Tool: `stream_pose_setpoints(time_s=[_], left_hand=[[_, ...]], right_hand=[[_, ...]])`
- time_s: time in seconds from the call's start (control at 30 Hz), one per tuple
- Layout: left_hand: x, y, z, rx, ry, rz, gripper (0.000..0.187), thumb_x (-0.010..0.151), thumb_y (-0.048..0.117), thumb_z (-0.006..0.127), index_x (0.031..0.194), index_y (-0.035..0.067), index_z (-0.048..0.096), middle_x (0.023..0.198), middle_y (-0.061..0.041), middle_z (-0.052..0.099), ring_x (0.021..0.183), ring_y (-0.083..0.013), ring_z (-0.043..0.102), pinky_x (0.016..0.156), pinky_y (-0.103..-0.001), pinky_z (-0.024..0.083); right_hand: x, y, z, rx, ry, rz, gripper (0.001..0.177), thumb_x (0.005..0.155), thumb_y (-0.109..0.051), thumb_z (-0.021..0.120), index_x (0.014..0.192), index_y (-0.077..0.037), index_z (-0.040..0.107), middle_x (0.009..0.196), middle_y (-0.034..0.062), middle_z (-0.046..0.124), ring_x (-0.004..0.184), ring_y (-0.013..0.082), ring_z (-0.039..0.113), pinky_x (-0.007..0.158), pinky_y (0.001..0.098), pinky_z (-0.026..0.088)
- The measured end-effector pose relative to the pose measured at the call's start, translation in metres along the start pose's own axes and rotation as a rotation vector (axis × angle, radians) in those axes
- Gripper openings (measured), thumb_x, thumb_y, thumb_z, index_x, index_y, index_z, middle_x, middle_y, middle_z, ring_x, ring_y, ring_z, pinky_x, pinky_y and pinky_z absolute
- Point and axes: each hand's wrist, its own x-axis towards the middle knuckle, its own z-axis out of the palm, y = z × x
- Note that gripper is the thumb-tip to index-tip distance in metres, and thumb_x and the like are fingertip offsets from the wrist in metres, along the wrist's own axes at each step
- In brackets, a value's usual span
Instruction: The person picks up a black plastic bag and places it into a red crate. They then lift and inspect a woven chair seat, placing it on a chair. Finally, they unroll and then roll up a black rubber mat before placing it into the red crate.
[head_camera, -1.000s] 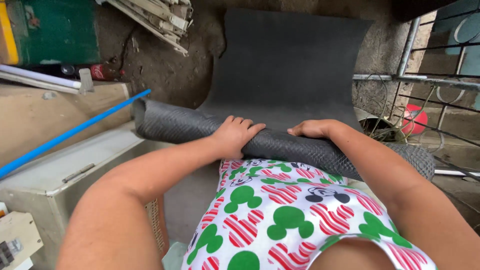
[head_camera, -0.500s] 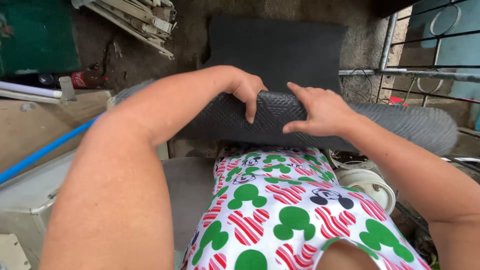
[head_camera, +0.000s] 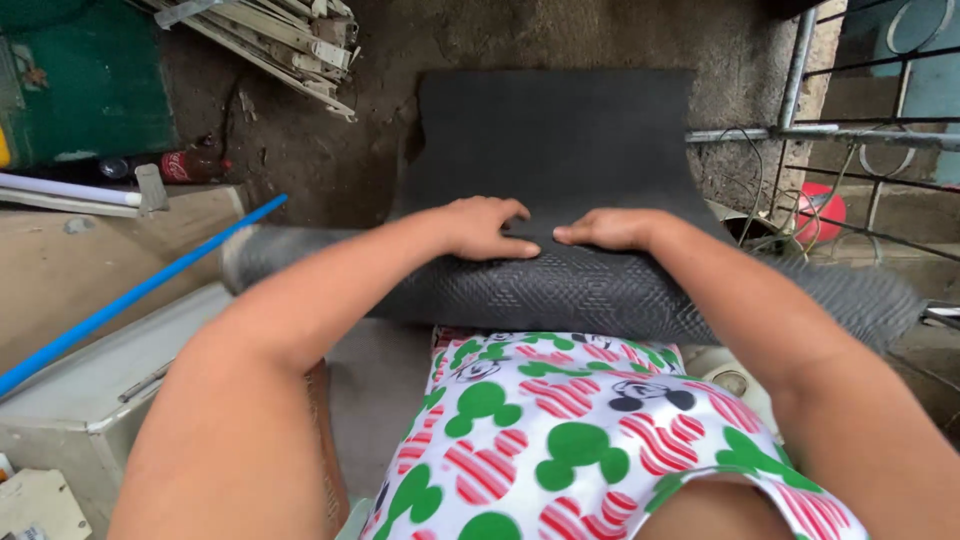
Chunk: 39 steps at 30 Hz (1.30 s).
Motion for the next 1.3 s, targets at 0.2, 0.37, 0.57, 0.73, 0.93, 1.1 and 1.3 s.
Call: stream_pose_setpoints(time_s=[0.2,0.37,0.57,0.73,0.93,1.1,1.3], left_hand=[[0.011,-0.014,0.038,-0.009,0.073,-0.042,0.067,0.095,0.068,0.039,0.139,0.025,0.064,0.14,-0.011,0.064,0.132,-0.0344,0.056,0.11,-0.045,0.044],[0.061,-0.04,0.069,-0.13,0.032,-0.11,0.07,0.098,0.068,0.034,0.132,0.019,0.071,0.137,-0.015,0.065,0.131,-0.0374,0.057,0.111,-0.046,0.042],[0.105,-0.058,0.079,-0.066,-0.142,-0.074,0.072,0.097,0.071,0.033,0.134,0.022,0.07,0.145,-0.016,0.059,0.134,-0.0379,0.054,0.114,-0.047,0.039],[0.113,-0.058,0.075,-0.04,-0.19,-0.172,0.077,0.094,0.074,0.039,0.134,0.017,0.07,0.147,-0.015,0.058,0.138,-0.0358,0.052,0.115,-0.047,0.037],[0.115,-0.062,0.074,-0.001,-0.081,-0.181,0.078,0.095,0.072,0.05,0.129,0.005,0.072,0.138,-0.02,0.063,0.132,-0.037,0.057,0.112,-0.046,0.042],[0.067,-0.038,0.037,0.273,0.778,0.028,0.046,0.099,0.045,0.059,0.128,0.01,0.069,0.124,-0.014,0.07,0.123,-0.0341,0.058,0.106,-0.054,0.04],[-0.031,-0.06,-0.01,0.149,1.459,0.204,0.059,0.098,0.032,0.079,0.148,0.012,0.055,0.152,-0.018,0.052,0.143,-0.0392,0.046,0.12,-0.052,0.035]], right_hand=[[0.015,-0.004,0.01,-0.107,-0.066,-0.001,0.069,0.094,-0.064,0.048,0.137,-0.013,0.066,0.141,0.013,0.063,0.133,0.0313,0.057,0.112,0.0434,0.041],[-0.035,-0.034,0.035,-0.468,0.418,-0.242,0.054,0.094,-0.046,0.06,0.129,-0.006,0.068,0.125,0.0183,0.068,0.123,0.0371,0.06,0.105,0.048,0.048],[-0.092,-0.063,0.06,-0.601,0.31,-0.292,0.076,0.079,-0.037,0.077,0.14,0.0,0.053,0.132,0.0191,0.061,0.121,0.0375,0.057,0.103,0.0503,0.047],[-0.08,-0.082,0.063,-0.709,0.136,-0.145,0.113,0.067,-0.036,0.089,0.154,0.001,0.026,0.146,0.0257,0.043,0.131,0.0411,0.046,0.103,0.064,0.038],[-0.068,-0.091,0.065,-0.659,0.16,-0.102,0.102,0.062,-0.04,0.091,0.141,-0.003,0.04,0.127,0.0203,0.059,0.123,0.0383,0.055,0.102,0.0579,0.045],[-0.042,-0.075,0.033,-0.675,0.327,-0.197,0.07,0.056,-0.043,0.091,0.106,-0.006,0.061,0.097,0.0179,0.072,0.097,0.0395,0.069,0.087,0.0493,0.055],[-0.034,-0.066,-0.081,-0.499,0.53,-0.184,0.081,0.055,-0.041,0.095,0.122,-0.004,0.071,0.112,0.0217,0.074,0.105,0.0382,0.07,0.092,0.0462,0.055]])
